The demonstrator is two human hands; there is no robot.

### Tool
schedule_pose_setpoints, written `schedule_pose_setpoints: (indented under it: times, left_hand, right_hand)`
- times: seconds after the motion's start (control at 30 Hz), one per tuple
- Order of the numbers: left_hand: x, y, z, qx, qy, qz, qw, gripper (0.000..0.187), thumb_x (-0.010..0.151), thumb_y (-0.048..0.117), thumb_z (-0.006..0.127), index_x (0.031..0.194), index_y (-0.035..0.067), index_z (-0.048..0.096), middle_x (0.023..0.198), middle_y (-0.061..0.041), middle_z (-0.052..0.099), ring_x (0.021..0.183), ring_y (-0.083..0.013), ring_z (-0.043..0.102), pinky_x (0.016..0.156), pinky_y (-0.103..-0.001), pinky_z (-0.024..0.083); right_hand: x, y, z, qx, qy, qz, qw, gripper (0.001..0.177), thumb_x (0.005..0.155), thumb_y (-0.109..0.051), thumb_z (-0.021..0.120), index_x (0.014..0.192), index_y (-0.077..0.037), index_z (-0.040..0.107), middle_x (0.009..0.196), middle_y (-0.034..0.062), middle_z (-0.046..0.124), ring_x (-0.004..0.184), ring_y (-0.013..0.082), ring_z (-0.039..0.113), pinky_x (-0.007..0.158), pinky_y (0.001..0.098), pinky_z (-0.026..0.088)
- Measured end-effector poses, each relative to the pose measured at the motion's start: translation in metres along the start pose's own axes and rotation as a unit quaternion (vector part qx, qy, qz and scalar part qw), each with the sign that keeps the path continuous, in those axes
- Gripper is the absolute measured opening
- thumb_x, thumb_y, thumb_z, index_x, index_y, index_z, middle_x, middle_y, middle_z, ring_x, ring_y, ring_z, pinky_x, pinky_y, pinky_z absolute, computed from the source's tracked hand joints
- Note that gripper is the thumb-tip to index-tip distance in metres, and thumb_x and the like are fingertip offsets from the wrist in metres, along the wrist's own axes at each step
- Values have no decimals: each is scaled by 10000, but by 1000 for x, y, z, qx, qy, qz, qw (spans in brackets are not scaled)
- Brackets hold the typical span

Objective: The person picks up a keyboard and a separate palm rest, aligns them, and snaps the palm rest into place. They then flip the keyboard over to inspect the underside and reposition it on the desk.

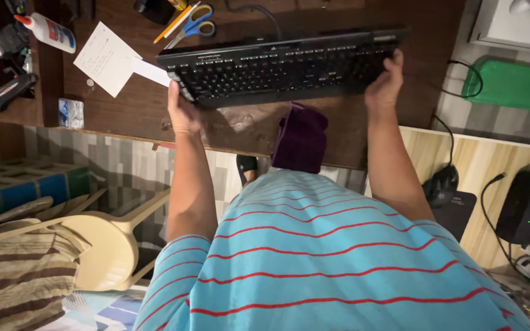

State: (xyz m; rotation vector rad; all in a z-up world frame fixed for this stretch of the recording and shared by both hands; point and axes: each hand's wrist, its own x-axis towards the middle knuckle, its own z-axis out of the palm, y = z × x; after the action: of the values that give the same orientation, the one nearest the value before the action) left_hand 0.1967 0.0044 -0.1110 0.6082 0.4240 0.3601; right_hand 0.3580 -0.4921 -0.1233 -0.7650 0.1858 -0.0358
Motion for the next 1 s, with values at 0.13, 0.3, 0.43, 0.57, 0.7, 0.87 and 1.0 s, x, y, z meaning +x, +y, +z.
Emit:
schedule_pose_setpoints:
  times: [0.13, 0.3, 0.43, 0.57, 0.7, 0.87, 1.0]
  left_hand:
    - [9, -1, 10, 3, -5, -5, 1000, 482, 965, 309, 704, 1372, 74, 598, 1338, -57, 655, 1275, -253, 581, 1168, -429, 423]
    - [30, -10, 18, 129, 80, -52, 987, 455, 984, 364, 647, 1292, 30, 661, 1190, -111, 720, 1102, -261, 663, 1005, -424, 525]
    - [51, -28, 8, 173, 77, -91, 978, 495, 945, 368, 672, 1294, 17, 660, 1196, -107, 712, 1131, -257, 646, 1031, -415, 497]
    - [71, -48, -7, 196, 74, -120, 970, 569, 883, 307, 714, 1359, 9, 617, 1343, -80, 644, 1275, -231, 552, 1116, -379, 385]
    - [87, -55, -12, 275, 65, -111, 953, 688, 832, 292, 713, 1409, -72, 622, 1433, -170, 617, 1326, -287, 524, 1144, -385, 370]
    - [73, -57, -14, 426, -15, -15, 904, 751, 899, 305, 736, 1523, 47, 409, 1511, -161, 524, 1397, -273, 485, 1170, -399, 341]
    - [35, -67, -26, 704, 61, 123, 696, 635, 917, 403, 757, 1447, 112, 565, 1372, -187, 663, 1287, -351, 606, 1144, -461, 471]
  right_hand:
    - [3, -6, -5, -15, -24, -7, 1000, 397, 856, -190, 672, 1239, -99, 620, 1251, 59, 636, 1232, 262, 572, 1123, 416, 439]
    - [12, -6, -3, -168, 159, 103, 967, 294, 861, -269, 693, 1107, -111, 660, 1116, 85, 686, 1069, 256, 639, 939, 437, 557]
    - [15, -6, -10, -170, 189, 161, 954, 320, 837, -267, 720, 1092, -75, 693, 1068, 107, 700, 992, 279, 674, 862, 453, 588]
    - [-1, -3, -26, -170, 215, 186, 944, 405, 792, -226, 741, 1117, 9, 691, 1065, 136, 712, 981, 302, 691, 857, 466, 601]
    - [-10, 0, -37, -192, 192, 105, 957, 469, 782, -160, 750, 1166, 89, 648, 1088, 158, 673, 996, 306, 661, 882, 462, 586]
    - [-27, 1, -44, -288, 97, 57, 951, 601, 778, -71, 730, 1344, 46, 568, 1253, 146, 671, 1129, 260, 623, 1024, 358, 494]
    - [-74, 11, -50, -476, 60, 4, 878, 635, 788, -37, 767, 1375, 99, 566, 1299, 153, 657, 1200, 271, 611, 1076, 351, 479]
